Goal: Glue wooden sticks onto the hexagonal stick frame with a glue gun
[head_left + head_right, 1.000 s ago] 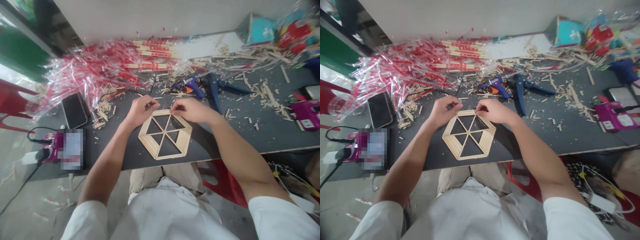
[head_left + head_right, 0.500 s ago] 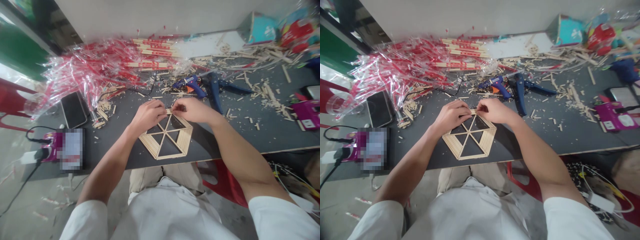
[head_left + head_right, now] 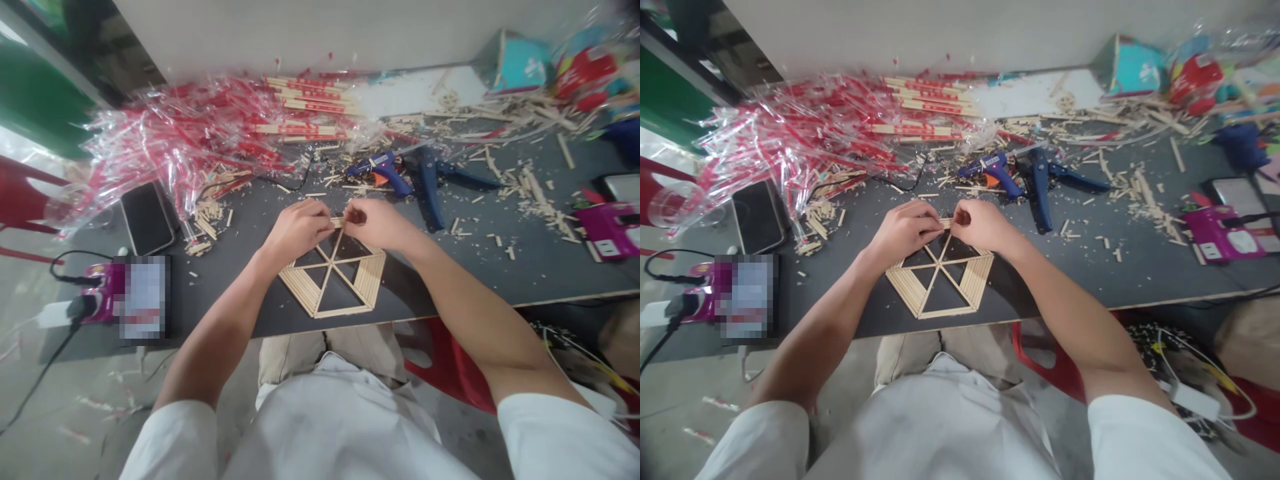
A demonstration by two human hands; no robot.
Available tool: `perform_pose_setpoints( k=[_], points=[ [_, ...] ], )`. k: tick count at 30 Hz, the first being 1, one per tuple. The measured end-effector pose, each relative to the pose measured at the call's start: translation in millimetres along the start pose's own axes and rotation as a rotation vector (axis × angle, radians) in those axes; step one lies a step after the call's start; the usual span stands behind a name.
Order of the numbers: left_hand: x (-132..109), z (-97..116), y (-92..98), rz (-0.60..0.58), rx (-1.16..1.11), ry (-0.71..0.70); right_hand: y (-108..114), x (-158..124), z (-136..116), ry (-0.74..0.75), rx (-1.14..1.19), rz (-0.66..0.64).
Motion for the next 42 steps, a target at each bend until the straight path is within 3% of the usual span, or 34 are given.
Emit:
perform_pose_setpoints(
  k=[14,32,42],
  points=[
    [0,-3,-1.5,-0.013,-0.024,0.01,-18,-8,13,0.025,0.149,0.173],
    [2,-1,-3.9,0.017,0.039,-0.057,-15,-11,11,0.024,0.198,0.207],
    [3,5,-1.2,0.056,0.052,-0.059,-17,-12,17,0.057,0.373,0.2]
  ],
)
Point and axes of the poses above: each hand's wrist, its own x-axis towards the middle knuckle, its own y-axis out of the back of the hand, z = x × y, the point moved 3 cm from there along x, towards the middle knuckle, and after that the axes turned 12 degrees about -x, right-handed, at the moved point
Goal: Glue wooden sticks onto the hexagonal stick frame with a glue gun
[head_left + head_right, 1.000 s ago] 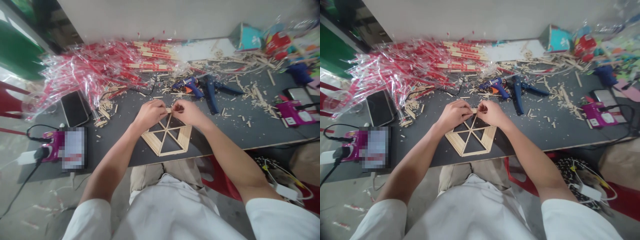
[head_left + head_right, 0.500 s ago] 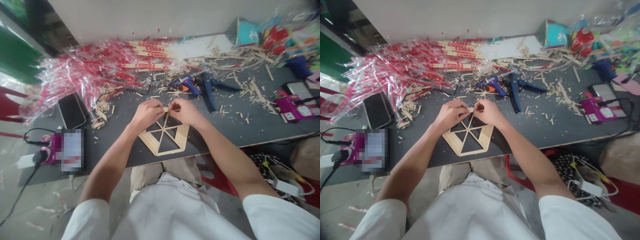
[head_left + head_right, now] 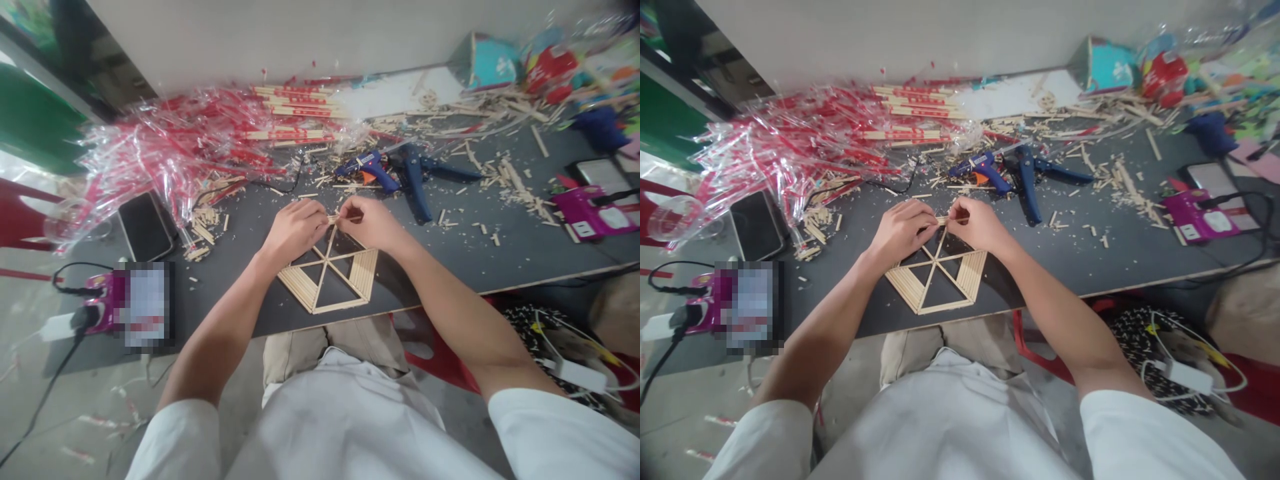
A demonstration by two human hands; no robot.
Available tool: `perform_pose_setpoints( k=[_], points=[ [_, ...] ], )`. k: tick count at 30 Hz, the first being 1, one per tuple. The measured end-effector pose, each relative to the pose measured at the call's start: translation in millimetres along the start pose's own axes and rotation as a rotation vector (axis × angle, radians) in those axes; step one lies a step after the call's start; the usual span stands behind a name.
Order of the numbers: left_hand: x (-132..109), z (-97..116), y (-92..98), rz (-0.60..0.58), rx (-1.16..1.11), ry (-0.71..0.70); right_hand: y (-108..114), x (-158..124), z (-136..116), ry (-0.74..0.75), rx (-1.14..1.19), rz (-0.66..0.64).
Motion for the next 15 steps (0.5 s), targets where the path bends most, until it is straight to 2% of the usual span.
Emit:
perform_pose_setpoints(
  k=[7,12,15],
  points=[
    [-1,3,4.4,0.024,-0.052,0.034,-3,4,-5,0.031,0.122,-0.038],
    [-3,4,-0.9,-0.083,-0.023,0.215,-3,7,-7,0.051,0.138,0.003],
    [-4,1,-2.4,-0.076,0.008,0.259,-3,11,-12,0.051,0.137,0.005]
  ],
)
Point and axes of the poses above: each hand's wrist, its own x-axis towards the middle knuckle, its own y-axis out of the back of the hand, z = x × y, the point moved 3 cm from there along x, towards the middle knuckle, and after that the axes turned 12 degrees about -x, right-handed, at the moved point
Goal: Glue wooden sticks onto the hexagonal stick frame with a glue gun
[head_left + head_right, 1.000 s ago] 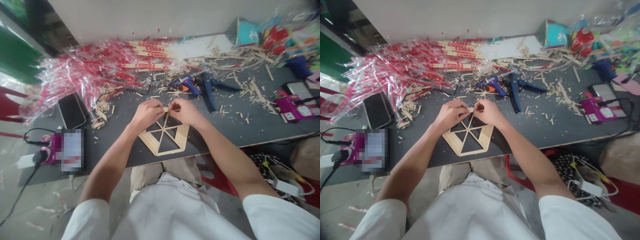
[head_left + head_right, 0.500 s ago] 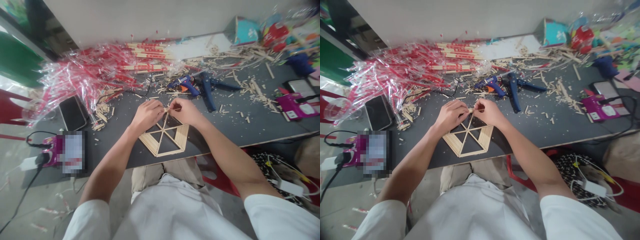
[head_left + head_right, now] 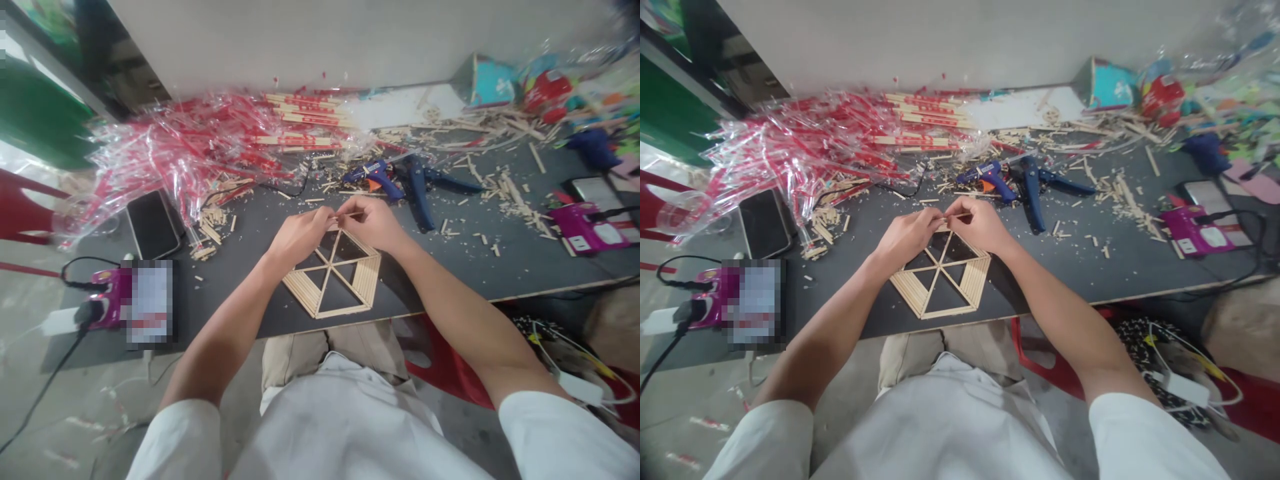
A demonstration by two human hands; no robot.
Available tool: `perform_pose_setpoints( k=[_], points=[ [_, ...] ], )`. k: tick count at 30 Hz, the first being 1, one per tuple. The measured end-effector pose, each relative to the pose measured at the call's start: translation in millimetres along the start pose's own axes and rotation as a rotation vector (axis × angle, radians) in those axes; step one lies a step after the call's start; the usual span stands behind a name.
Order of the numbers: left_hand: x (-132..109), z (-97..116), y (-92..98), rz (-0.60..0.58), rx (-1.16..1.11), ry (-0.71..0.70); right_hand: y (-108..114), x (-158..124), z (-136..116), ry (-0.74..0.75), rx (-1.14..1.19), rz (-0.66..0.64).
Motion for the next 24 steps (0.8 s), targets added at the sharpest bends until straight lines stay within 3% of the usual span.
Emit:
perform_pose_setpoints(
  k=[11,24],
  points=[
    [-2,-14,16.3,0.169,0.081,-0.042,-7,29,-12,0.085,0.029,-0.048],
    [-3,-10,12.7,0.139,0.081,-0.068,-6,24,-3,0.061,0.029,-0.034]
  ],
)
Point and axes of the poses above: each hand's wrist, its own x-axis towards the middle knuckle, its own y-axis out of the back of the hand, z = x × y, the point moved 3 cm from there along x, towards the middle knuckle, and after that the axes turned 12 degrees about -x, right-handed, at the moved point
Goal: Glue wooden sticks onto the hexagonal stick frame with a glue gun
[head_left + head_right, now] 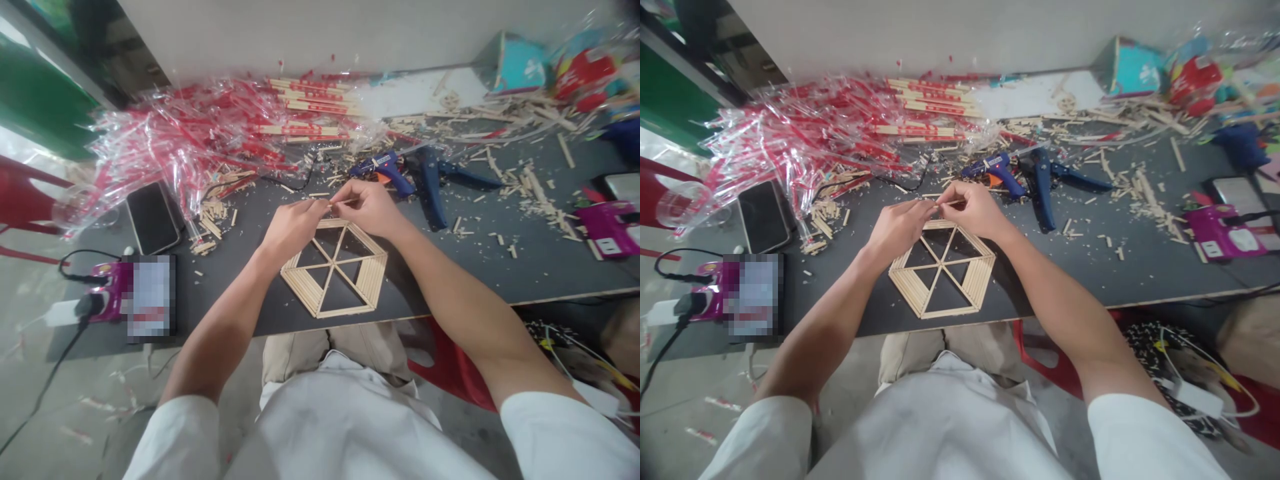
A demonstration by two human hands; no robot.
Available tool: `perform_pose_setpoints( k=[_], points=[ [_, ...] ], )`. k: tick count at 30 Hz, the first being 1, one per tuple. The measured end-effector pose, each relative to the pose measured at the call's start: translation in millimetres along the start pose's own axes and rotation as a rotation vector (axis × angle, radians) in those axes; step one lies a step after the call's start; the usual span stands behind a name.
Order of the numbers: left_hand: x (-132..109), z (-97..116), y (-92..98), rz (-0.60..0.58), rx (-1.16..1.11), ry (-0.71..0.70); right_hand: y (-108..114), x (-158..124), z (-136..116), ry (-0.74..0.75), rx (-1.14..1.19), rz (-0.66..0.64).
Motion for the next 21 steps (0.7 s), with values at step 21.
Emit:
perform_pose_setpoints(
  k=[21],
  points=[
    [0.9,5.2,-3.6,-0.064,0.116,-0.035,-2.6,0.3,9.5,0.05,0.107,0.02]
  ],
)
Point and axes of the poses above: each hand's wrist, its own x-axis towards the middle knuckle, its own y-axis out of the back of the hand, z = x × y, the point moved 3 cm from there along x, towards the middle knuckle, and after that the axes turned 12 degrees about -x, right-handed, at the moved point
